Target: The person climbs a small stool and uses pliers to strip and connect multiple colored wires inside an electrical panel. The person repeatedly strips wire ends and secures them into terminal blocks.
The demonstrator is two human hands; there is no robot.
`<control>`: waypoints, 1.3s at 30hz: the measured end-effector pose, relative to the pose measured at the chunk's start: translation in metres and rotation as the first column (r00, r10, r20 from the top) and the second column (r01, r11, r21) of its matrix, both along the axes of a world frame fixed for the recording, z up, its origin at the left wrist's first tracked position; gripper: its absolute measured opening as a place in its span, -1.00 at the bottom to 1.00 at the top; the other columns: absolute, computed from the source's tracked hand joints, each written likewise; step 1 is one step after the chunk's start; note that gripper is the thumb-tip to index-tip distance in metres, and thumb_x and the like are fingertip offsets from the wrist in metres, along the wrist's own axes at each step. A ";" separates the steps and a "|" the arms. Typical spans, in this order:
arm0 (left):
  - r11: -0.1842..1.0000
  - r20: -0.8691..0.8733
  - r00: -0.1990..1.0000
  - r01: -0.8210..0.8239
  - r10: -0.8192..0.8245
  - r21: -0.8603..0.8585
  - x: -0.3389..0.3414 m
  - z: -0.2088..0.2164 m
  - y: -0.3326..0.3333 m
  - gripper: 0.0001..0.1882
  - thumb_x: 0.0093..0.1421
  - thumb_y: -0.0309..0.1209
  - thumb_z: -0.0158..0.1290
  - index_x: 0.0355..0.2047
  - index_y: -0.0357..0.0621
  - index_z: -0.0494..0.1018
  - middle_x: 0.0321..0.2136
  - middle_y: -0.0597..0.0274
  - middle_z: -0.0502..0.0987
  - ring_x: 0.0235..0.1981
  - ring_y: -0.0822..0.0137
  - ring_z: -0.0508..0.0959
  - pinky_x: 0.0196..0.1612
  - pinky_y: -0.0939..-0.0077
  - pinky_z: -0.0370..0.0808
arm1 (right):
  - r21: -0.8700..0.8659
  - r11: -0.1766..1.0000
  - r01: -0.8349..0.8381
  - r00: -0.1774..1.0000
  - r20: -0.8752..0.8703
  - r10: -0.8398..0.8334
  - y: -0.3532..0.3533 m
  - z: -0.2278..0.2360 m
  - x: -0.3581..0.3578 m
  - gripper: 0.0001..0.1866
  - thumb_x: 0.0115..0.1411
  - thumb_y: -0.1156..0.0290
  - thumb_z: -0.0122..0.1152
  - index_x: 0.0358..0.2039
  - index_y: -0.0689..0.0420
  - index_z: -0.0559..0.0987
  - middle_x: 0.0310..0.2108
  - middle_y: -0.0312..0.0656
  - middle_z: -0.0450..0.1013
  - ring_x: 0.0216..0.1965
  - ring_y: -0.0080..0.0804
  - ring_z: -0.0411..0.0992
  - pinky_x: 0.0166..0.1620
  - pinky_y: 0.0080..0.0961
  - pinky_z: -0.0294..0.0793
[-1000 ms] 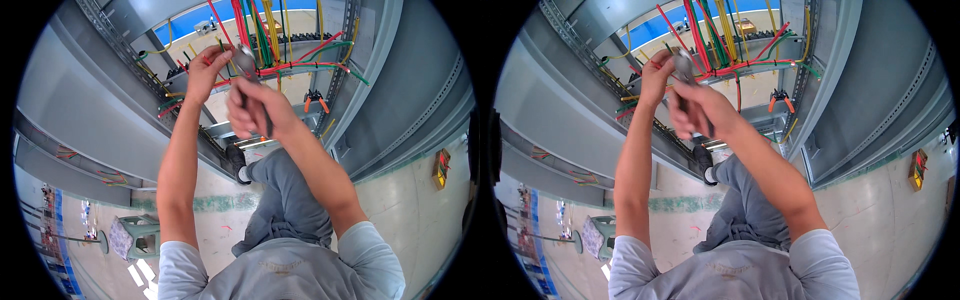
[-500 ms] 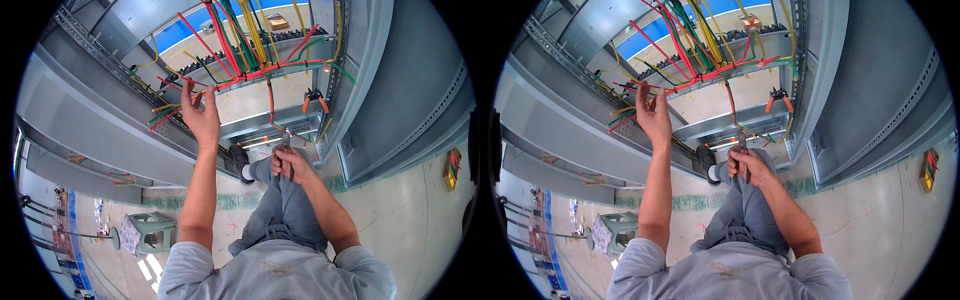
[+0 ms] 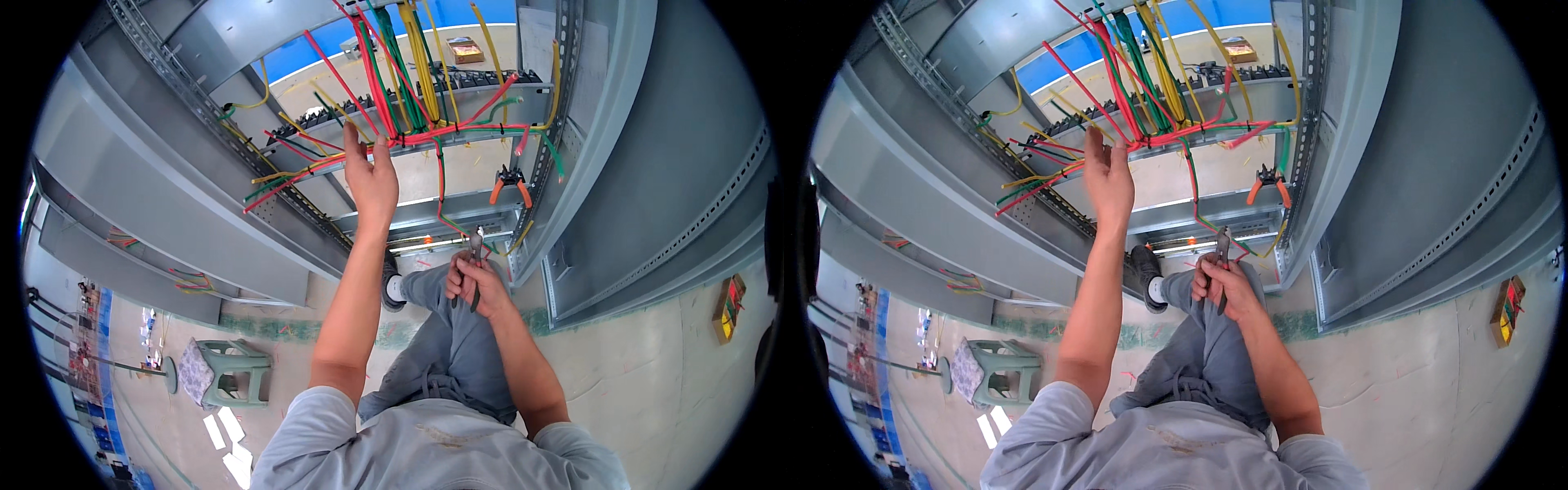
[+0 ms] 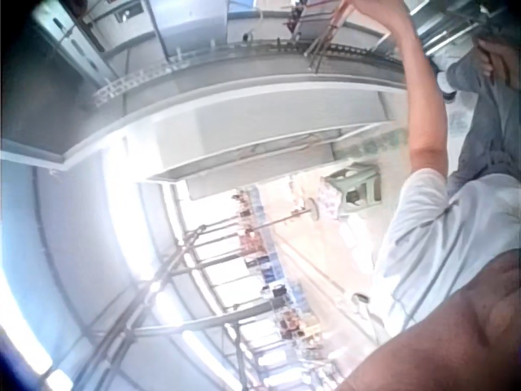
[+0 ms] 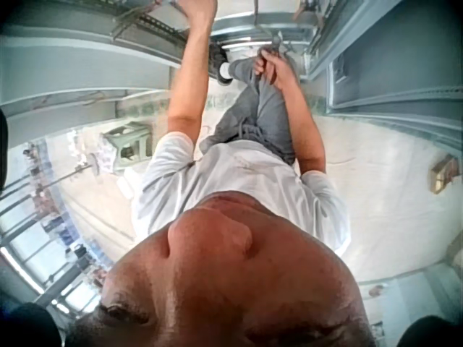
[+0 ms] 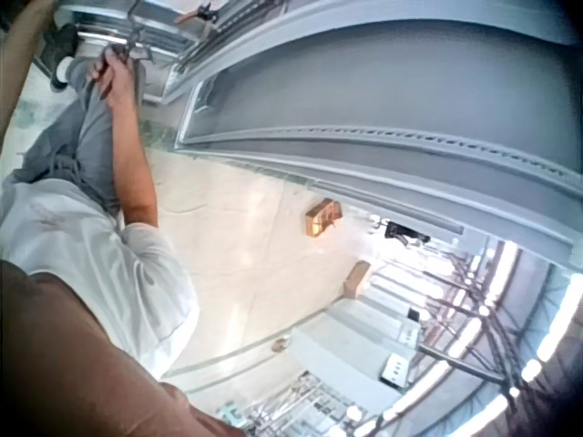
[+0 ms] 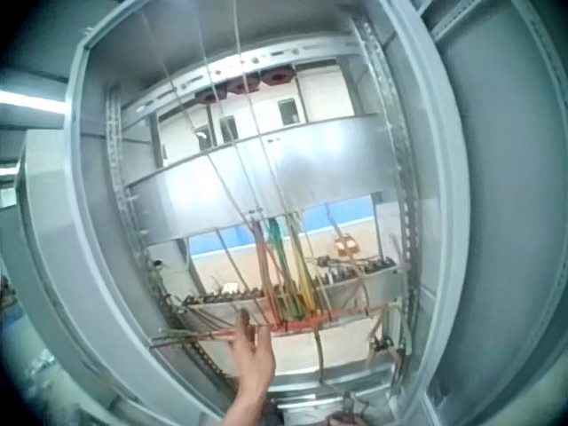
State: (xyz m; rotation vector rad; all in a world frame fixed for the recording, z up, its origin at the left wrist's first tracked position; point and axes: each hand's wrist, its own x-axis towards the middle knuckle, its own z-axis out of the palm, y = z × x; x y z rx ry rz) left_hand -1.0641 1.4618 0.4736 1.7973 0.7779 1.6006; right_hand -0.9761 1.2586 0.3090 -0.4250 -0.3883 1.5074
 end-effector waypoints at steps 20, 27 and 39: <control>0.834 0.237 0.829 0.541 -0.507 -0.106 -0.014 0.050 0.066 -0.52 0.49 -0.12 -0.06 0.12 -0.33 0.47 -0.16 0.16 0.66 -0.03 0.38 0.59 0.17 0.42 0.41 | -0.179 0.984 -0.010 0.970 0.237 0.053 0.017 0.011 -0.020 -0.79 0.40 0.34 0.11 -0.09 0.23 0.49 -0.45 -0.19 0.43 -0.43 -0.35 0.46 -0.35 -0.37 0.46; 0.742 0.266 0.735 0.664 -0.623 -0.095 -0.019 0.046 0.084 -0.49 0.49 -0.08 -0.08 0.11 -0.34 0.45 -0.22 0.24 0.62 -0.12 0.41 0.56 0.08 0.43 0.42 | -0.083 0.995 0.053 0.716 0.698 0.020 0.044 0.137 -0.005 -0.59 0.39 0.19 0.14 0.09 0.23 0.50 -0.45 -0.28 0.49 -0.43 -0.52 0.48 -0.31 -0.61 0.42; 0.769 0.362 0.734 0.636 -0.575 -0.069 -0.006 0.052 0.086 -0.62 0.48 -0.16 -0.03 -0.13 -0.28 0.54 -0.33 0.24 0.61 -0.27 0.45 0.57 -0.08 0.52 0.49 | 0.518 0.820 0.245 -0.716 0.667 -0.207 0.120 0.261 -0.011 -0.71 0.38 0.25 0.04 -0.26 0.25 0.55 -0.46 0.20 0.51 -0.32 0.23 0.51 -0.27 0.03 0.47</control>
